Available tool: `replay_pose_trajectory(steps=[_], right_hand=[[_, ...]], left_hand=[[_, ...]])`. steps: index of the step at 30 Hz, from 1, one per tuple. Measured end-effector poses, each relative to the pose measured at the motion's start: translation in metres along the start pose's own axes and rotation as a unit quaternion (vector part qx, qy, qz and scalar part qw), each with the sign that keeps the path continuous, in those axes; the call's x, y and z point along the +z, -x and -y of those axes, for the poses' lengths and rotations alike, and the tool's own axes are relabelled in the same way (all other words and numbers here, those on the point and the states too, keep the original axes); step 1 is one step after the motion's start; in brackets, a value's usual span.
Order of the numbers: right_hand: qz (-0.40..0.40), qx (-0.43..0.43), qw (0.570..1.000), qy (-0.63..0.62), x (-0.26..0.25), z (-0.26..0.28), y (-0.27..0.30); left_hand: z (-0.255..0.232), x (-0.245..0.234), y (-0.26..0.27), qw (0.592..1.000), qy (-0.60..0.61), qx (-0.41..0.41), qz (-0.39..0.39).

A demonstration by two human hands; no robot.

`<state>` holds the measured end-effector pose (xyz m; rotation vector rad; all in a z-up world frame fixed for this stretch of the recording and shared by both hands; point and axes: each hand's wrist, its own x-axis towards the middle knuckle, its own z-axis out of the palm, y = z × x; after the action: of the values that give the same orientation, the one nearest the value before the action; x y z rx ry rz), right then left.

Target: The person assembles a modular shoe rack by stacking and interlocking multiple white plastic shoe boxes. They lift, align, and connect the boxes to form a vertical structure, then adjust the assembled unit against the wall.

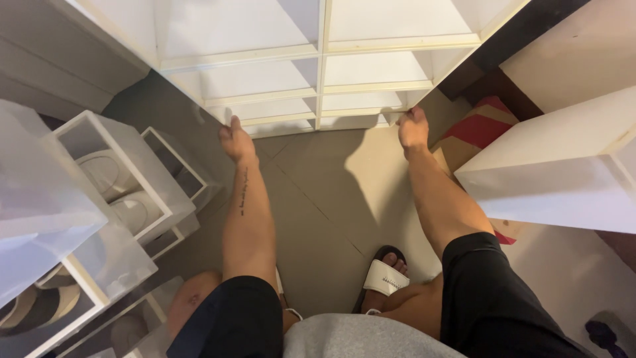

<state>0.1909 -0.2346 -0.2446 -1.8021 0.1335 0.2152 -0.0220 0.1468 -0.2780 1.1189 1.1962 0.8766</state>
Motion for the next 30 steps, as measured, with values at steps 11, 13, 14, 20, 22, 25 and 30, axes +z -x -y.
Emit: replay_pose_trajectory(steps=[11, 13, 14, 20, 22, 25, 30], right_hand=[[-0.052, 0.034, 0.998, 0.005, 0.016, -0.008, 0.002], [-0.083, -0.024, 0.993, 0.086, 0.019, -0.015, -0.005], [-0.095, -0.014, 0.989, 0.108, 0.022, -0.016, -0.006], [-0.139, -0.066, 0.979, 0.132, 0.036, -0.007, -0.009], [-0.144, -0.087, 0.976, 0.139, 0.034, 0.001, -0.007], [-0.15, -0.097, 0.969, 0.168, 0.038, 0.019, -0.001], [-0.038, -0.047, 0.976, 0.208, 0.029, 0.028, -0.014]], left_hand=[[0.004, -0.017, -0.016, 0.986, -0.156, 0.012, -0.047], [0.006, -0.017, -0.02, 0.983, -0.173, 0.017, -0.055], [0.007, -0.018, -0.02, 0.981, -0.183, 0.018, -0.058], [0.005, -0.018, -0.028, 0.978, -0.192, 0.081, -0.03], [0.004, -0.019, -0.032, 0.973, -0.216, 0.077, -0.012], [0.002, -0.02, -0.035, 0.959, -0.267, 0.1, 0.007], [-0.001, -0.012, -0.035, 0.962, -0.014, 0.251, 0.111]])
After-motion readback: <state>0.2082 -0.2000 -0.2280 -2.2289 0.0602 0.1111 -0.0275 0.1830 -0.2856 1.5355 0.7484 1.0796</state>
